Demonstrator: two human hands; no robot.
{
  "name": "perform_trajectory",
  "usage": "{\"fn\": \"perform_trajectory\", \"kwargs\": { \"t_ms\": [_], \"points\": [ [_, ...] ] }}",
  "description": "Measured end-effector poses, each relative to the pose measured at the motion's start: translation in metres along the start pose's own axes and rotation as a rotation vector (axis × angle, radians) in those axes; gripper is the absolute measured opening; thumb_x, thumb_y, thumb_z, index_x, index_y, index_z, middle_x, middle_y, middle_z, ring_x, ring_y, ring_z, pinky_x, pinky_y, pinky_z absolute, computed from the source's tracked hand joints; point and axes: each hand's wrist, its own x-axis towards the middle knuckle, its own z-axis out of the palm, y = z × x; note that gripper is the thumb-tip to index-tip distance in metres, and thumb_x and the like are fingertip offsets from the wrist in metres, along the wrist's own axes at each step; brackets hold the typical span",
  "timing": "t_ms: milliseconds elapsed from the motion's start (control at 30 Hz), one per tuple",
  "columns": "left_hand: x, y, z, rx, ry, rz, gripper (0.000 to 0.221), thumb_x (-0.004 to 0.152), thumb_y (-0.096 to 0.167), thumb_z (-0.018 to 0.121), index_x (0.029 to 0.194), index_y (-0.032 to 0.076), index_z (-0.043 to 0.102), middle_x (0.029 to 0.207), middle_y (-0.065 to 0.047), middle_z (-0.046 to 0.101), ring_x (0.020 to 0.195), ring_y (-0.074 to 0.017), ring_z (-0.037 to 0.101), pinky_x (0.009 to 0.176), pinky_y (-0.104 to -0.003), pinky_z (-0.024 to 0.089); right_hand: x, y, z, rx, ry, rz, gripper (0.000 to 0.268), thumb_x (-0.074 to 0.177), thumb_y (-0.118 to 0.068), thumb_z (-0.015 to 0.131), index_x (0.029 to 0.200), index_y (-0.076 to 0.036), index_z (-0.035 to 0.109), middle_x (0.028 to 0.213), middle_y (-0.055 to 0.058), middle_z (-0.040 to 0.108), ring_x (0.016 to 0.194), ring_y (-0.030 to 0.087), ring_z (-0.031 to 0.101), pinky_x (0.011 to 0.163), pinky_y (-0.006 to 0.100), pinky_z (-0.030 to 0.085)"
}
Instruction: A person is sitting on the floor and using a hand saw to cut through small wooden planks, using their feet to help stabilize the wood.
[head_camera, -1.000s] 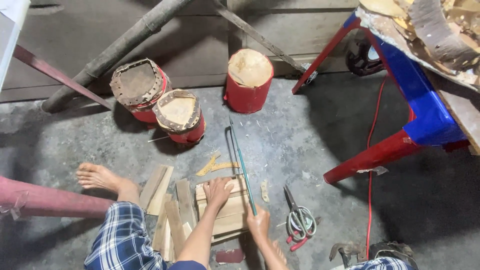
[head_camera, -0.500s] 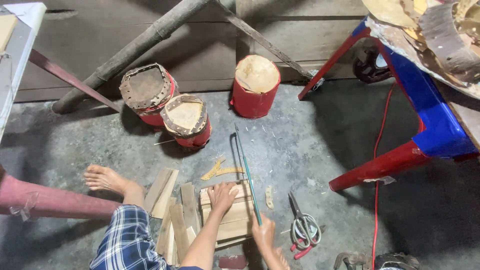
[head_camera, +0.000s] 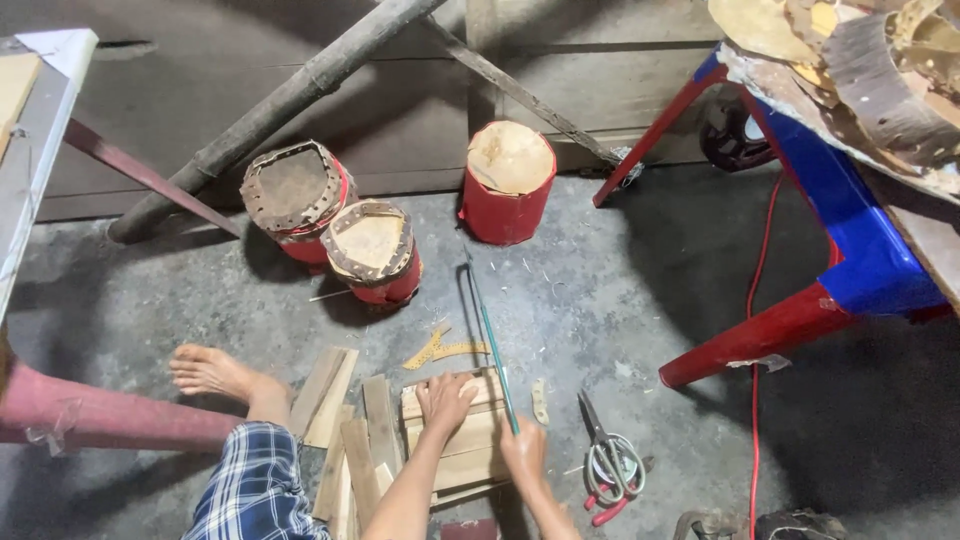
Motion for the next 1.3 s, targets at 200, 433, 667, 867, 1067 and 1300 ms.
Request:
{"fn": "perform_trajectory", "kwargs": {
  "t_ms": [200,433,667,867,1067,1300],
  "points": [
    [0.004,-0.005,0.008,0.047,0.015,0.006,0.043,0.093,0.045,0.054,0.131,0.028,0.066,0.125,0.001,0.061,0.115,-0.021,0.049,0.114,-0.047,0.017,-0.004,-0.002,-0.004,0.0,-0.047,0.094,0.032,0.088,-0.031,0.061,0.075,-0.004,0.074,0.062,0.013,0.071,0.05,0.032,0.062,0.056,0.044,0.051],
    [0.007,-0.007,0.011,0.047,0.013,0.013,0.041,0.093,0.045,0.055,0.128,0.029,0.068,0.119,-0.001,0.06,0.113,-0.0218,0.048,0.113,-0.047,0.015,0.007,-0.008,-0.001,0.024,-0.039,0.091,0.027,0.086,-0.023,0.063,0.078,0.0,0.074,0.06,0.015,0.07,0.047,0.028,0.061,0.052,0.042,0.052],
    [0.007,0.001,-0.005,0.002,-0.007,-0.011,0.042,0.094,0.043,0.054,0.131,0.028,0.067,0.12,0.0,0.061,0.114,-0.0208,0.047,0.116,-0.047,0.013,-0.006,-0.015,-0.015,0.084,-0.018,0.124,0.027,0.088,-0.029,0.066,0.1,-0.009,0.079,0.076,0.015,0.077,0.055,0.03,0.067,0.058,0.041,0.053],
    [0.003,-0.004,0.007,0.016,0.004,0.009,0.04,0.093,0.044,0.056,0.127,0.029,0.068,0.123,0.0,0.061,0.116,-0.0225,0.048,0.115,-0.049,0.014,-0.002,-0.011,-0.011,0.065,-0.024,0.108,0.025,0.087,-0.024,0.065,0.079,-0.001,0.073,0.058,0.016,0.067,0.045,0.027,0.051,0.053,0.043,0.048],
    [0.002,-0.007,0.012,0.023,0.023,0.018,0.038,0.092,0.046,0.056,0.124,0.029,0.069,0.121,0.0,0.06,0.115,-0.023,0.049,0.114,-0.051,0.015,-0.002,-0.016,-0.011,0.04,-0.006,0.061,0.023,0.088,-0.024,0.064,0.083,-0.004,0.075,0.065,0.014,0.071,0.049,0.03,0.059,0.055,0.044,0.049],
    [0.005,-0.004,0.008,-0.01,-0.007,-0.034,0.041,0.092,0.046,0.056,0.128,0.031,0.068,0.143,-0.003,0.055,0.132,-0.0266,0.045,0.121,-0.056,0.007,0.01,-0.014,0.0,-0.02,0.009,0.004,0.023,0.086,-0.019,0.066,0.071,-0.002,0.073,0.056,0.011,0.065,0.044,0.023,0.053,0.047,0.04,0.046]
  ]
}}
